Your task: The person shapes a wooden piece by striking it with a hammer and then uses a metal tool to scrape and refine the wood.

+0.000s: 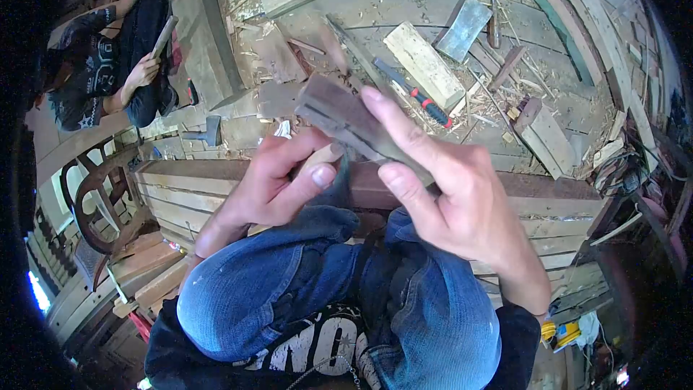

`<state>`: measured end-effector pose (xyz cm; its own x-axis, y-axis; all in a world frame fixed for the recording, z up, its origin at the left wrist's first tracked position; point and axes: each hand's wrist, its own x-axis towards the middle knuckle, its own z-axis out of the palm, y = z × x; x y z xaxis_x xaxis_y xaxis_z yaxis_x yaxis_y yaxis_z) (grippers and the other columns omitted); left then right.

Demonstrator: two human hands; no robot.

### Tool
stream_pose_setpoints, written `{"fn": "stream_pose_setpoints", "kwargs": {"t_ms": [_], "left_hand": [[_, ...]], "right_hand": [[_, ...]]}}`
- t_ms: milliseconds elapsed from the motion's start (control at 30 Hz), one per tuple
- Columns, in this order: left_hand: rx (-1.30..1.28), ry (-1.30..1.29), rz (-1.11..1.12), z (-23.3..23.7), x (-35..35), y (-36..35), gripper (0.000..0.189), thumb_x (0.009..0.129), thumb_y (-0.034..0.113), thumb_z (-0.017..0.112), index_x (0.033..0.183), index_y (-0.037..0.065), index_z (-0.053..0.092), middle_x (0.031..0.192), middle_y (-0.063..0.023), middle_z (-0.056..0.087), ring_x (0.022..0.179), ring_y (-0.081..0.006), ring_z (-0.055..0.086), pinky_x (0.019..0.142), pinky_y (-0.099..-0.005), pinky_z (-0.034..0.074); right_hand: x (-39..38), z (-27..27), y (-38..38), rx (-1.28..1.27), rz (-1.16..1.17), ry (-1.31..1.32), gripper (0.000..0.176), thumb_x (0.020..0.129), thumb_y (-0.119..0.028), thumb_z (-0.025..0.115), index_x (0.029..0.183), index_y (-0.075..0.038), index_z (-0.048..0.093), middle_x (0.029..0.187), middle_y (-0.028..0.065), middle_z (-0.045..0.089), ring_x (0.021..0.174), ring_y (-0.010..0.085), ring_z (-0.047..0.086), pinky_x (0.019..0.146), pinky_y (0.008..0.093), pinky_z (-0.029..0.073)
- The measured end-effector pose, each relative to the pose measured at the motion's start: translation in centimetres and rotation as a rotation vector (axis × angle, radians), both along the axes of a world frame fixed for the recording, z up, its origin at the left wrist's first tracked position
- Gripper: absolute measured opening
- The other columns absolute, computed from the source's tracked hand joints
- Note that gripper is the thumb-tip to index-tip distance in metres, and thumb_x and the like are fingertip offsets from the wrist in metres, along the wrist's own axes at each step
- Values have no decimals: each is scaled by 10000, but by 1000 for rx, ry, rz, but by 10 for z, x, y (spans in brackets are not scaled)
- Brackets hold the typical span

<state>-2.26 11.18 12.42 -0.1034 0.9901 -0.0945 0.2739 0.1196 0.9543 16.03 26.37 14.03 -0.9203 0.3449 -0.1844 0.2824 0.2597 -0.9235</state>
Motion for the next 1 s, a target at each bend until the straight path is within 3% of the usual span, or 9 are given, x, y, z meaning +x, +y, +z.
{"fn": "stream_pose_setpoints", "kwargs": {"t_ms": [133, 267, 400, 467, 667, 767, 867, 933, 1000], "left_hand": [[-58, 24, -39, -2, -4, -2, 269, 937, 222, 600, 1109, 15, 615, 628, -138, 581, 560, -298, 633, 523, -354, 472], [-103, -47, 53, -2, -1, -2, 292, 938, 223, 602, 1136, 9, 612, 590, -142, 551, 529, -278, 615, 511, -346, 455], [-52, -47, -1, -6, -3, -2, 298, 939, 209, 601, 1157, 5, 605, 588, -143, 543, 518, -258, 608, 510, -344, 452], [-40, -24, -4, -4, -4, 0, 285, 940, 203, 600, 1144, 4, 608, 595, -141, 547, 521, -252, 609, 512, -343, 452], [-148, -67, -50, 0, -7, 0, 272, 939, 192, 599, 1137, 6, 609, 634, -140, 578, 550, -243, 624, 526, -324, 460], [-86, -91, 30, -7, -2, -2, 270, 939, 188, 598, 1137, 5, 612, 656, -136, 595, 550, -239, 617, 531, -312, 458], [22, -25, 3, -8, -3, -2, 257, 942, 186, 595, 1119, 0, 614, 657, -124, 598, 547, -222, 612, 531, -309, 453], [-186, -129, 39, 2, -2, -1, 249, 944, 189, 594, 1100, -3, 617, 642, -122, 592, 538, -204, 606, 526, -312, 451], [-161, -104, -5, 0, -6, -2, 253, 943, 192, 595, 1102, -4, 615, 633, -122, 588, 541, -191, 611, 524, -311, 451]], "right_hand": [[-3, 1, -4, -88, -41, 233, 501, 932, -159, 586, 1407, -71, 456, 1185, 196, 639, 729, 276, 702, 719, 349, 547], [-1, -5, -2, -15, -21, 39, 494, 934, -146, 577, 1392, -12, 450, 1214, 188, 628, 872, 308, 710, 772, 336, 547], [-4, -7, -1, -16, -77, 297, 489, 929, -126, 576, 1380, 15, 451, 1270, 208, 590, 980, 339, 682, 831, 351, 530], [-2, -2, -10, -124, -17, 202, 506, 909, -96, 588, 1384, 8, 447, 1301, 220, 564, 1004, 337, 674, 864, 351, 517], [3, -19, -11, 68, -90, 218, 499, 931, -113, 561, 1408, -33, 436, 1145, 207, 654, 808, 298, 711, 755, 333, 548], [-1, -9, -15, -105, -121, 290, 503, 939, -130, 555, 1417, -40, 429, 875, 178, 700, 722, 292, 704, 700, 319, 537], [4, -12, -19, -77, -86, 217, 506, 936, -120, 555, 1418, -35, 427, 883, 186, 697, 703, 287, 699, 690, 322, 533], [4, -21, -20, 46, -125, 272, 511, 929, -115, 563, 1416, -33, 429, 903, 190, 696, 686, 280, 692, 690, 324, 531], [8, -21, -19, -2, -177, 178, 512, 927, -118, 568, 1413, -31, 432, 1030, 209, 682, 717, 285, 691, 711, 327, 528]]}}
